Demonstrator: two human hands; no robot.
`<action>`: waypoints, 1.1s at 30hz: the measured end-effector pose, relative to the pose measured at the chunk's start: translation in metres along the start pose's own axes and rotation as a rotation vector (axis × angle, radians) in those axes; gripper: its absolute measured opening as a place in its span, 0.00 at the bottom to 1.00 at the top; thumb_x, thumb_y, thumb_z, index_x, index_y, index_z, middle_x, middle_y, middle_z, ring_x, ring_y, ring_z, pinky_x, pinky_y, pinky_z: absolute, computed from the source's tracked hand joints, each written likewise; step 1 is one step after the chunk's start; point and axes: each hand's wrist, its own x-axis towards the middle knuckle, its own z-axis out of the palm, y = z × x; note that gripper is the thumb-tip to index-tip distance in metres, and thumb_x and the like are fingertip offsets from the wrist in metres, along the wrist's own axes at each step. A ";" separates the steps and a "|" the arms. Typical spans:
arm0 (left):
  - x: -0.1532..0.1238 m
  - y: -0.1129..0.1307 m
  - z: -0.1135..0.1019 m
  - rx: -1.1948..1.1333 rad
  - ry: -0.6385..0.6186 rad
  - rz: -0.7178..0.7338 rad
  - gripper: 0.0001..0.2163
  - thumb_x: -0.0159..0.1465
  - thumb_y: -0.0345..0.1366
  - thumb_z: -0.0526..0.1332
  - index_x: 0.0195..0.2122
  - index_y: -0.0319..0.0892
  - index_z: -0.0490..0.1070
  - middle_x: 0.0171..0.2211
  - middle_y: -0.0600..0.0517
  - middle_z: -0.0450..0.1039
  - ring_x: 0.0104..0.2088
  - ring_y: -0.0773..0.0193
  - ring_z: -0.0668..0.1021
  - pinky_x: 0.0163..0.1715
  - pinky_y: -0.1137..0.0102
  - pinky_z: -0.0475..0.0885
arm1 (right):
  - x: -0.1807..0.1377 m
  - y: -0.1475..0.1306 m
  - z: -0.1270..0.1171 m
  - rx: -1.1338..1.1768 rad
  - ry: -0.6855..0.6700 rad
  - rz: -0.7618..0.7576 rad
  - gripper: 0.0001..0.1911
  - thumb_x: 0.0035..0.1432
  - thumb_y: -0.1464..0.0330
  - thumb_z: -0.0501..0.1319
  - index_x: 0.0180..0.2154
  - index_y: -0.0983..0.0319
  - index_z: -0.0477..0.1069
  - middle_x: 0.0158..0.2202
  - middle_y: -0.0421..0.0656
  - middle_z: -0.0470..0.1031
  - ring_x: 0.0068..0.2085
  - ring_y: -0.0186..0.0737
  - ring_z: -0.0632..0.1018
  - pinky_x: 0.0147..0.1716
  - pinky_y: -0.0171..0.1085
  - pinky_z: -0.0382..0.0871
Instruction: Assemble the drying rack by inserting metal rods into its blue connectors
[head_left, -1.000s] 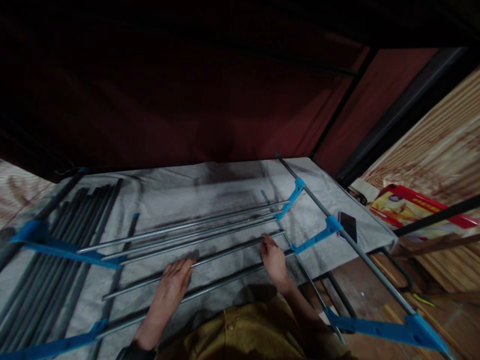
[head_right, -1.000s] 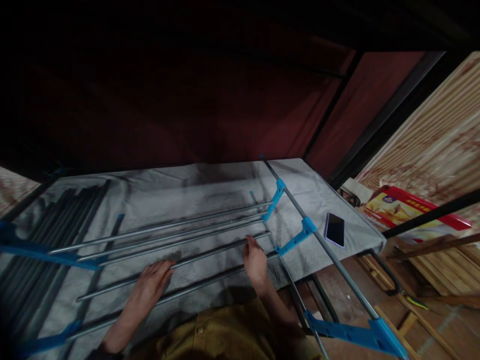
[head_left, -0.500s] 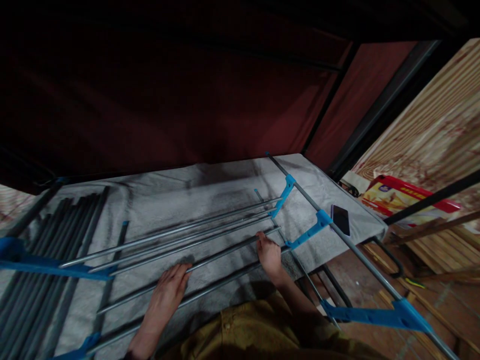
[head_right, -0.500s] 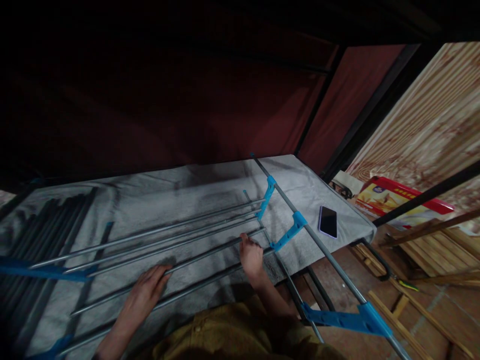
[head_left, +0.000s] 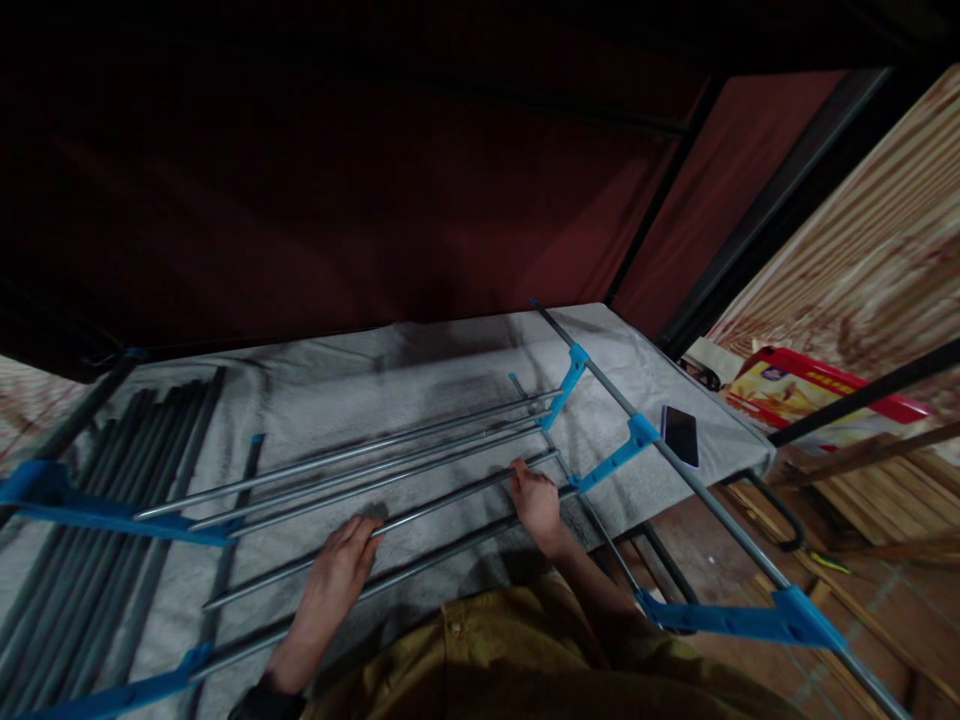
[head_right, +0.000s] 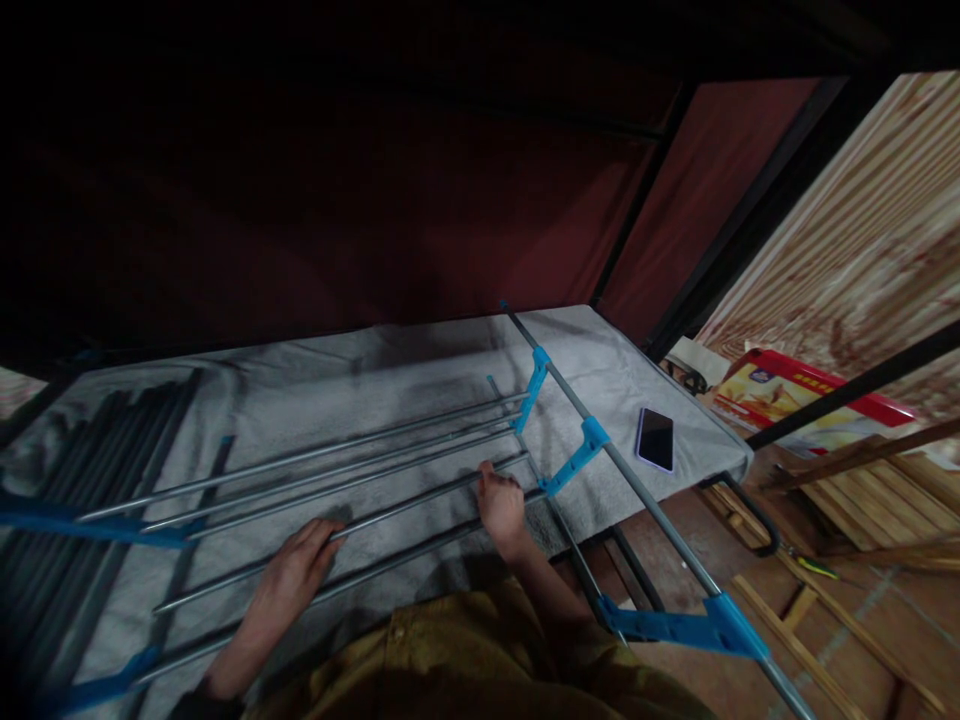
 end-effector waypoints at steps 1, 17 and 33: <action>0.000 0.000 0.001 0.001 0.000 -0.003 0.14 0.69 0.44 0.50 0.42 0.45 0.72 0.39 0.47 0.78 0.39 0.55 0.80 0.41 0.62 0.77 | 0.000 0.000 -0.001 -0.006 -0.013 0.003 0.17 0.68 0.68 0.48 0.52 0.58 0.68 0.32 0.45 0.79 0.35 0.41 0.80 0.36 0.36 0.66; -0.003 -0.003 0.007 -0.034 0.031 -0.009 0.11 0.69 0.43 0.53 0.43 0.45 0.71 0.40 0.47 0.78 0.41 0.56 0.81 0.43 0.62 0.77 | 0.005 -0.002 0.002 -0.108 -0.058 -0.051 0.17 0.67 0.69 0.48 0.53 0.61 0.67 0.35 0.48 0.80 0.37 0.41 0.80 0.42 0.38 0.67; -0.002 0.013 0.001 0.067 -0.019 -0.016 0.13 0.71 0.39 0.49 0.44 0.44 0.73 0.40 0.46 0.78 0.42 0.55 0.80 0.45 0.60 0.76 | 0.004 0.001 0.007 -0.155 -0.005 -0.081 0.17 0.66 0.68 0.51 0.54 0.64 0.68 0.33 0.50 0.80 0.36 0.44 0.80 0.39 0.37 0.67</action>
